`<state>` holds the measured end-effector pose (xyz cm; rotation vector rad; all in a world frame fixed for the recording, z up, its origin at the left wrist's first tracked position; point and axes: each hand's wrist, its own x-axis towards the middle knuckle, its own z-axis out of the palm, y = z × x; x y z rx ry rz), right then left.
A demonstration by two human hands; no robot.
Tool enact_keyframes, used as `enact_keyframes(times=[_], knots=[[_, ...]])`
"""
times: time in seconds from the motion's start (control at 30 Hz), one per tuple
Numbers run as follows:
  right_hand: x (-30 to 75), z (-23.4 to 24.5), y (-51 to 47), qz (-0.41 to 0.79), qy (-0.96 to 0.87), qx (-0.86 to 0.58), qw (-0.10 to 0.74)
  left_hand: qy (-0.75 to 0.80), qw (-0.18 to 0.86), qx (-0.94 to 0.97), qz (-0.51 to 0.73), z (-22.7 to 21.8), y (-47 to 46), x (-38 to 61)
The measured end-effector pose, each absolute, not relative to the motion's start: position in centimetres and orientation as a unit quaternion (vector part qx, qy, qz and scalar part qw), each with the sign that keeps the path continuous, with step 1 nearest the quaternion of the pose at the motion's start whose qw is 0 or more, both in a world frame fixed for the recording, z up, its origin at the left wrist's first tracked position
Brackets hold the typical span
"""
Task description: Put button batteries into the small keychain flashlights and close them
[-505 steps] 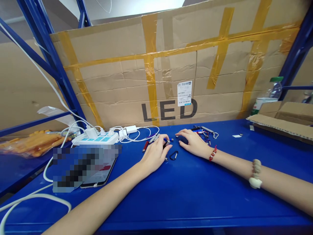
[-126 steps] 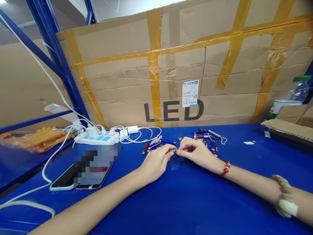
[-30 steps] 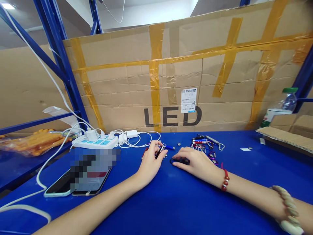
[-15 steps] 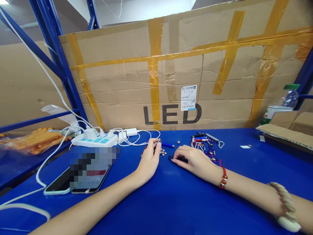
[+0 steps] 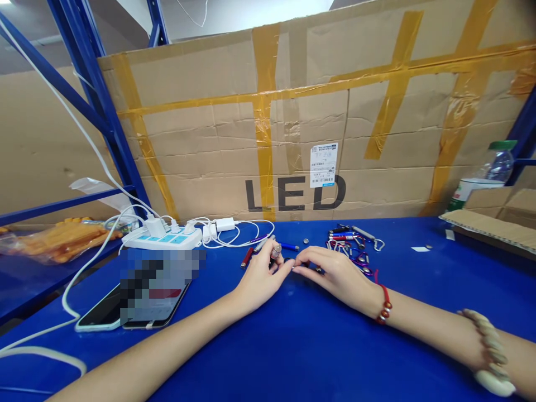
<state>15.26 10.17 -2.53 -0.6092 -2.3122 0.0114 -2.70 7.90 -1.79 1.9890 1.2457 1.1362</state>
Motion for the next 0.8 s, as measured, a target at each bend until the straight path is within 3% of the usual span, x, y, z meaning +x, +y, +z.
enact_keyframes(times=[0.43,0.63,0.8], knots=[[15.18,-2.88,9.87,-0.066,-0.891,-0.254,0.372,0.426,0.240,0.752,0.443,-1.74,7.92,-2.80],[15.06,-2.70,9.69,-0.106,-0.907,-0.253,0.320,0.416,0.218,0.780,0.412,-1.85,7.90,-2.89],[14.88,-2.55,9.53,-0.053,-0.925,-0.251,0.282,0.397,0.203,0.803,0.395,-2.21,7.98,-3.04]])
